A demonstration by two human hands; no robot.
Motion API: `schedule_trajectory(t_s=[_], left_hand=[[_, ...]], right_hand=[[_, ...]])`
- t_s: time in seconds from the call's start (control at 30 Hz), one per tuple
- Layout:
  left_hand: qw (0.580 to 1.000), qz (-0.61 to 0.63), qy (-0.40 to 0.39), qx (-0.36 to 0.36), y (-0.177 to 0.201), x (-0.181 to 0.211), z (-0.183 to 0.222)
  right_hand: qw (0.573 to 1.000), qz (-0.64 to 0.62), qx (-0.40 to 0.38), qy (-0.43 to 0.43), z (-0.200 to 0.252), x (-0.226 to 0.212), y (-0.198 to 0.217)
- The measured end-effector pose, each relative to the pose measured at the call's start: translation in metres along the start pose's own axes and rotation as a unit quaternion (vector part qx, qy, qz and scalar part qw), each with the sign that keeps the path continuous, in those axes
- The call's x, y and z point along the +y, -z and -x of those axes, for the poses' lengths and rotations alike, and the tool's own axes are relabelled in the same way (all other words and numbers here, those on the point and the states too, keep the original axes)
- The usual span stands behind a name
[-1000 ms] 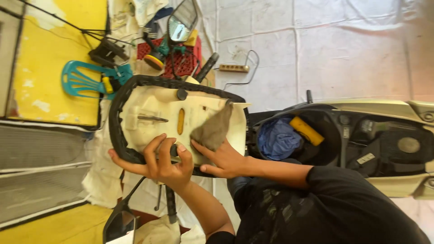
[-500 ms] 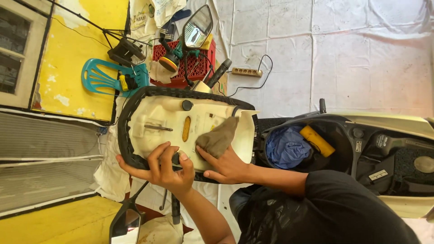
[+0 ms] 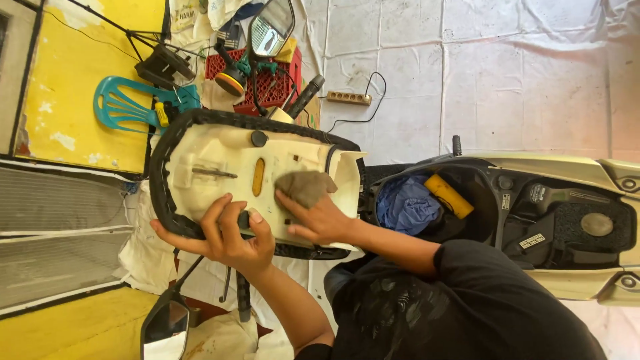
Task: The person scrubs a white motorcycle part with a grey cloth, focusing on the edges and crevices. They hold the part with one hand while wiping it with the other, occasionally adjusting their grip to reach different areas.
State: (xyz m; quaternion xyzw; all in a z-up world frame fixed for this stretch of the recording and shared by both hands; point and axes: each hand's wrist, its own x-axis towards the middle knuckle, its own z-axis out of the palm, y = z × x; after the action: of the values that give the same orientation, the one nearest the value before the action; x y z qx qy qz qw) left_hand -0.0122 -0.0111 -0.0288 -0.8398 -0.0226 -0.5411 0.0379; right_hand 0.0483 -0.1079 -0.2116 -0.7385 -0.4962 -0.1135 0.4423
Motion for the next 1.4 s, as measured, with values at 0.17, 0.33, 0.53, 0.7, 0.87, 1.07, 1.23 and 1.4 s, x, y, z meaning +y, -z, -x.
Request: schedule_trajectory(t_s=[0.17, 0.33, 0.53, 0.7, 0.87, 1.07, 1.23, 1.4], left_hand=[[1.0, -0.005, -0.001, -0.006, 0.004, 0.011, -0.006], [0.999, -0.023, -0.035, 0.024, -0.002, -0.003, -0.001], [0.999, -0.024, -0.04, 0.024, -0.001, 0.003, -0.004], [0.998, -0.022, -0.033, 0.042, 0.002, 0.009, -0.001], [0.999, -0.029, 0.012, 0.019, 0.002, 0.019, -0.006], [0.998, -0.029, 0.046, -0.034, 0.003, 0.028, -0.004], [0.998, -0.005, 0.059, -0.036, 0.006, 0.026, 0.003], [0.997, -0.026, 0.052, -0.041, 0.001, 0.025, -0.002]], right_hand=[[0.999, -0.015, 0.022, -0.04, 0.002, 0.002, -0.023], [0.998, -0.057, -0.025, -0.019, 0.022, -0.031, -0.008], [0.999, -0.008, 0.009, -0.045, -0.013, -0.022, 0.019], [0.997, -0.06, -0.033, -0.026, 0.023, -0.027, -0.008], [0.994, -0.089, -0.033, -0.044, -0.022, -0.012, 0.024], [0.993, -0.109, -0.002, -0.048, -0.038, -0.016, 0.048], [0.988, -0.141, -0.069, -0.004, 0.016, -0.04, 0.037], [0.998, -0.062, 0.017, -0.007, -0.01, -0.015, 0.028]])
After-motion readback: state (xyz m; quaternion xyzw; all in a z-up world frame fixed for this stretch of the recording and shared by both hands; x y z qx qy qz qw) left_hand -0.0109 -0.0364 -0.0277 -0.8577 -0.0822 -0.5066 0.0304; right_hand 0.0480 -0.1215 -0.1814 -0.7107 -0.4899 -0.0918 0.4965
